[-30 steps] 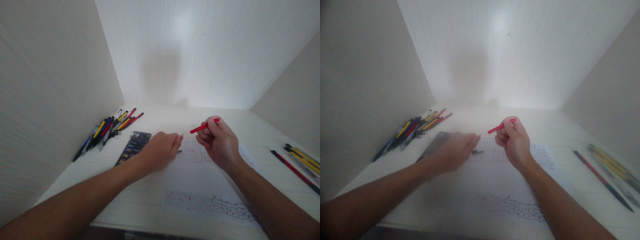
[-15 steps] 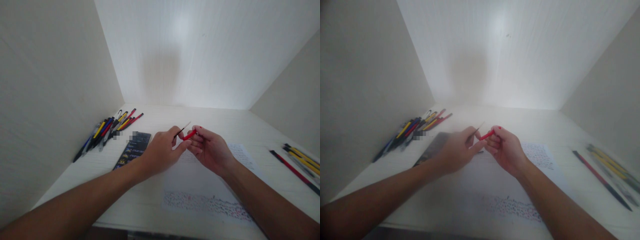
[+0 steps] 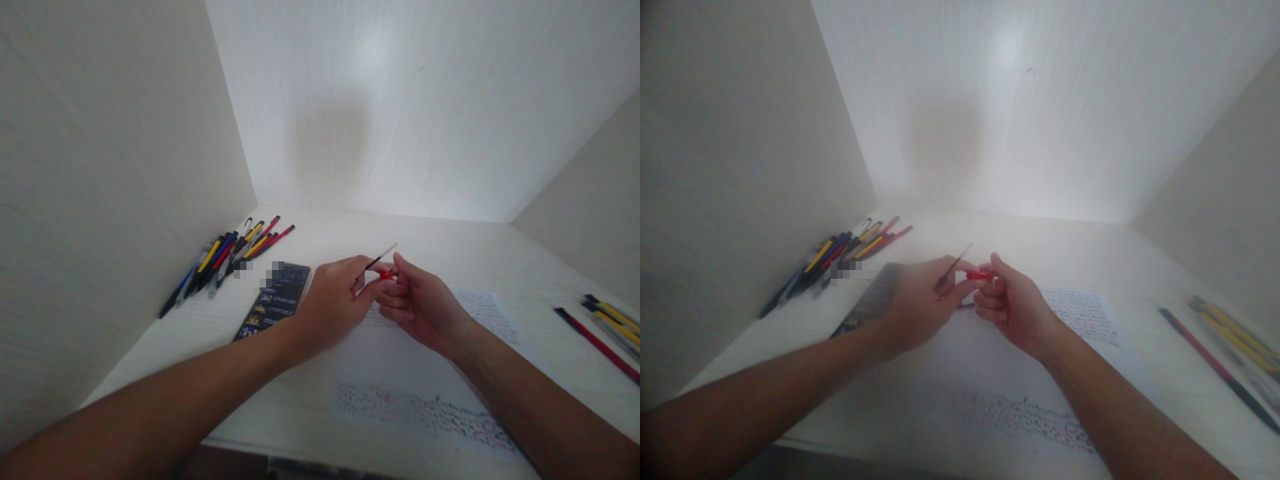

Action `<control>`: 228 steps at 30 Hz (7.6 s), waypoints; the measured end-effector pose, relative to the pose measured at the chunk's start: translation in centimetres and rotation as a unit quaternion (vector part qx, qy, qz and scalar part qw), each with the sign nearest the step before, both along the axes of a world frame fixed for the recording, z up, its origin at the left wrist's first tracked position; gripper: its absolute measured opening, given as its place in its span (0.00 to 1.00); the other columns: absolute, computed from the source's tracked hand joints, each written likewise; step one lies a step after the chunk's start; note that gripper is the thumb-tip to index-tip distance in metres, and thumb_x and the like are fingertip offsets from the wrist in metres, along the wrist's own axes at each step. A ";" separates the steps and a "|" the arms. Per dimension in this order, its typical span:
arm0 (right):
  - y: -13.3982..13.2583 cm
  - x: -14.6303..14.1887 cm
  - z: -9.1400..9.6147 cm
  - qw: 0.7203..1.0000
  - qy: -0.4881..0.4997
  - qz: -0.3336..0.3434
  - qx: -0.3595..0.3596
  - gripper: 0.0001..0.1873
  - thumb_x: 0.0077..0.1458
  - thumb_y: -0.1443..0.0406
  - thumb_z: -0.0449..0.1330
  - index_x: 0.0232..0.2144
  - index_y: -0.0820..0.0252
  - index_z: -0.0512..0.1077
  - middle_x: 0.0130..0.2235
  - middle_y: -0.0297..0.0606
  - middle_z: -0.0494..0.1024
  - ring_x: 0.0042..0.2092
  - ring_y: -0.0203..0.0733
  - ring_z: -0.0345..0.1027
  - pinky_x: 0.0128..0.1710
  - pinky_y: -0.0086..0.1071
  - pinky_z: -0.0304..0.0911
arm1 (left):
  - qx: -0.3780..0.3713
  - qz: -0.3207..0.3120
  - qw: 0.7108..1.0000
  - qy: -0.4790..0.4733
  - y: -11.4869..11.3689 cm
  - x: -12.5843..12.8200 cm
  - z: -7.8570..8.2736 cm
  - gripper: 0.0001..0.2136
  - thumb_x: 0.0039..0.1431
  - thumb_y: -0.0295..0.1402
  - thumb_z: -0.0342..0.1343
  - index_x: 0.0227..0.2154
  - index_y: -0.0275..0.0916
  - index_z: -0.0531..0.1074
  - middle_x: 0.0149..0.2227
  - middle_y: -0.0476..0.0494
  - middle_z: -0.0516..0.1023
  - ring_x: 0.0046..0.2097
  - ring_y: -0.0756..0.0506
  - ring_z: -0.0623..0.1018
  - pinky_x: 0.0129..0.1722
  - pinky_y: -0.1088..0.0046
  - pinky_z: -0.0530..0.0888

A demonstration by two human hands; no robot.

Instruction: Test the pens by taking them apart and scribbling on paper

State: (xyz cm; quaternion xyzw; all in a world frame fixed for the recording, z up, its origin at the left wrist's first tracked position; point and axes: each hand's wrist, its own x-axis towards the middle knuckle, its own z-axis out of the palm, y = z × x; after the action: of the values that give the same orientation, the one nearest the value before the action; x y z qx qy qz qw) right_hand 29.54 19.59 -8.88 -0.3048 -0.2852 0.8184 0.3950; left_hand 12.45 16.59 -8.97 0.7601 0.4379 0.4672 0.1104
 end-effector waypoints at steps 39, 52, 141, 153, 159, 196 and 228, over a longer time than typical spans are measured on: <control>-0.9 -2.6 0.8 0.968 -0.018 -0.250 0.002 0.15 0.53 0.78 0.54 0.40 0.57 0.65 0.38 0.43 0.81 0.40 0.42 0.79 0.38 0.33 0.77 | -0.248 -0.076 0.964 -0.051 -0.8 2.0 -0.2 0.07 0.63 0.33 0.58 0.31 0.36 0.76 0.20 0.53 0.72 0.26 0.52 0.72 0.31 0.74 0.66; -1.4 -2.9 -0.4 0.959 -0.034 -0.260 0.104 0.14 0.50 0.73 0.62 0.36 0.55 0.63 0.46 0.44 0.81 0.47 0.46 0.77 0.40 0.37 0.72 | -0.334 -0.082 0.935 -0.084 -1.0 2.0 0.0 0.11 0.60 0.35 0.59 0.25 0.37 0.71 0.20 0.52 0.72 0.22 0.54 0.71 0.22 0.77 0.63; 2.1 2.3 -0.4 0.813 -0.359 -0.160 0.431 0.08 0.48 0.61 0.72 0.34 0.50 0.83 0.37 0.36 0.85 0.39 0.44 0.78 0.46 0.45 0.71 | -0.297 -0.022 0.952 -0.075 0.2 1.2 -0.4 0.11 0.60 0.40 0.58 0.36 0.37 0.77 0.22 0.49 0.75 0.22 0.53 0.72 0.23 0.77 0.67; 2.2 2.6 -0.9 0.800 -0.331 -0.111 0.488 0.08 0.54 0.60 0.69 0.38 0.49 0.83 0.40 0.36 0.85 0.42 0.45 0.79 0.48 0.46 0.73 | -0.281 -0.032 0.955 -0.087 0.0 1.2 -0.4 0.10 0.61 0.39 0.58 0.34 0.37 0.77 0.20 0.52 0.73 0.22 0.53 0.72 0.24 0.77 0.68; 1.7 2.4 -0.5 0.818 -0.314 -0.108 0.470 0.10 0.54 0.59 0.69 0.39 0.50 0.82 0.40 0.37 0.85 0.42 0.45 0.80 0.49 0.46 0.73 | -0.254 -0.033 0.961 -0.109 0.1 1.3 -0.4 0.09 0.61 0.38 0.58 0.35 0.37 0.77 0.23 0.50 0.76 0.23 0.53 0.72 0.23 0.77 0.68; 1.9 2.6 -0.4 0.606 -0.508 -0.091 0.605 0.08 0.62 0.65 0.60 0.41 0.54 0.79 0.40 0.38 0.82 0.42 0.43 0.74 0.43 0.39 0.67 | 0.003 -0.053 0.962 0.269 4.0 -4.3 0.6 0.15 0.71 0.34 0.44 0.33 0.36 0.73 0.34 0.44 0.71 0.35 0.47 0.70 0.37 0.68 0.63; 1.6 2.0 -0.8 0.668 -0.476 -0.157 0.550 0.07 0.58 0.62 0.66 0.39 0.52 0.81 0.39 0.35 0.84 0.38 0.41 0.77 0.40 0.38 0.70 | -0.281 -0.095 0.914 -0.277 2.2 -1.5 1.4 0.08 0.61 0.31 0.60 0.40 0.32 0.77 0.45 0.37 0.82 0.44 0.48 0.81 0.50 0.70 0.77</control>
State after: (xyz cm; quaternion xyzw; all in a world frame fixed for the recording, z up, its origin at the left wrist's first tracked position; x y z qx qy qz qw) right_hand 31.52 21.16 -9.73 -0.4211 -0.7807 0.1828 0.4240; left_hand 10.90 18.78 -7.56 0.5757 0.4290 0.5040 0.4802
